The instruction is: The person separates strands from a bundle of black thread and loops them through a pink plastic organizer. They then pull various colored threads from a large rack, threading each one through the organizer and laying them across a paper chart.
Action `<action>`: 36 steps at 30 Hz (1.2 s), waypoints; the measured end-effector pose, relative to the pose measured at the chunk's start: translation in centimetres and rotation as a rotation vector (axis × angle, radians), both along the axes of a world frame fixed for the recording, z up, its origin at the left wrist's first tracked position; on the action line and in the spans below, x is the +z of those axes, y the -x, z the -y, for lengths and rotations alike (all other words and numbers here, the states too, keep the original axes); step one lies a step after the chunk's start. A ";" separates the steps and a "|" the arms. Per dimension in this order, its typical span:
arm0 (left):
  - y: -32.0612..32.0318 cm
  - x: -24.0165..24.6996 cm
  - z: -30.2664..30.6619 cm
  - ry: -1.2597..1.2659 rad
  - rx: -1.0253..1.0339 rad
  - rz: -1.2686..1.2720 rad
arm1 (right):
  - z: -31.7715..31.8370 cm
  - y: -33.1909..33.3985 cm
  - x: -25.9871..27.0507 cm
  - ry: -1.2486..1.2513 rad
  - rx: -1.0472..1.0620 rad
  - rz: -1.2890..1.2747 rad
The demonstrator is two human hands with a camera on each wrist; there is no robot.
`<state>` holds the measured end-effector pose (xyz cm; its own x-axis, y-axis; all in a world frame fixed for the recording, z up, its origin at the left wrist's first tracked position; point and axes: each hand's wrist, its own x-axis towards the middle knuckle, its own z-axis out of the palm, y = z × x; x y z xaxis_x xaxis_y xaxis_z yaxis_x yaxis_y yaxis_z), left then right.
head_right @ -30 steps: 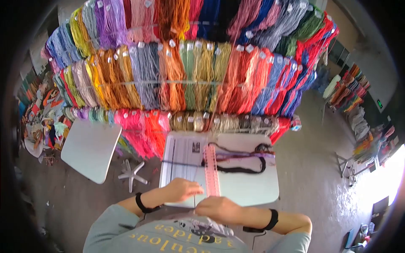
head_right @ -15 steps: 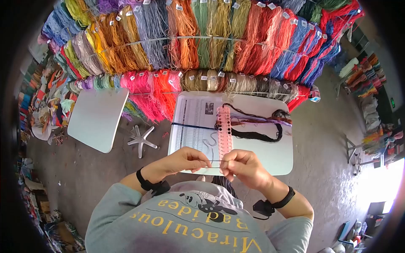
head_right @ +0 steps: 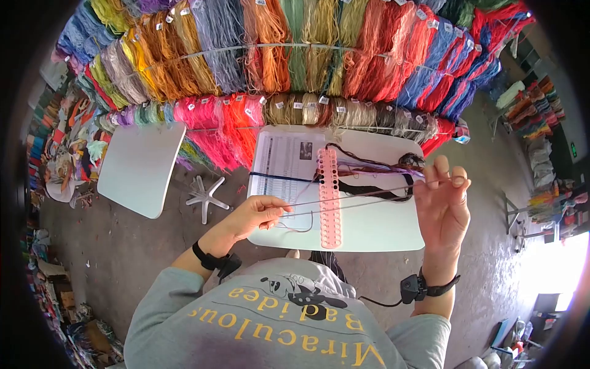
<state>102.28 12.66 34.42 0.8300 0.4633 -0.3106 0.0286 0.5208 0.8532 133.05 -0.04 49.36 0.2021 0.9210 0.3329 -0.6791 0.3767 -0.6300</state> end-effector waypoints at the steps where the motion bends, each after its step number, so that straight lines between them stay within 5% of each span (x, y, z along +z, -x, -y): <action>1: -0.1 -0.5 -0.2 0.012 0.012 0.010 | 0.0 0.3 0.6 0.071 -0.152 -0.099; 3: 0.2 -1.9 -0.7 -0.041 0.016 -0.026 | 0.6 -1.7 0.5 0.078 -0.364 -0.264; 5: 1.1 -3.9 -1.6 -0.093 0.020 -0.061 | 3.4 -9.3 -1.2 -0.158 -0.231 -0.225; 7: 2.2 -6.3 -2.6 -0.141 0.089 -0.087 | 8.3 -17.6 -1.9 -0.207 -0.558 -0.078; 9: 2.5 -7.6 -2.9 -0.140 0.191 -0.166 | 11.2 -15.9 -0.2 0.154 -1.604 0.670; 10: 2.3 -8.0 -3.0 -0.138 0.296 -0.243 | 11.5 -15.4 0.7 0.007 -1.595 0.397; 12: 1.4 -8.4 -3.4 -0.126 0.239 -0.287 | 7.4 -11.7 -1.5 0.182 -1.804 0.771; 15: -2.3 -8.6 -3.2 0.112 0.171 -0.205 | 1.6 -3.8 -8.0 0.336 -1.018 1.446; 17: -4.7 -9.4 -3.1 0.214 0.166 -0.158 | -2.6 0.6 -13.7 0.479 -0.543 1.146; 20: -7.5 -9.8 -2.9 0.395 0.164 -0.109 | -6.0 3.0 -22.8 0.591 -0.242 1.068; 23: -8.8 -9.5 -2.6 0.505 0.166 -0.075 | -7.9 3.6 -28.0 0.663 -0.197 0.983; 29: -10.2 -10.3 -3.3 0.513 0.093 -0.058 | -8.3 4.0 -27.7 0.735 -0.346 1.069; 36: -11.5 -7.8 -3.1 0.236 0.054 -0.288 | -8.0 3.7 -27.4 0.738 -0.461 1.097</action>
<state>113.82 15.72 26.64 0.6697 0.3919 -0.6309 0.2170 0.7092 0.6708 129.31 7.91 21.92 0.4861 0.8738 -0.0096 0.3751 -0.2185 -0.9009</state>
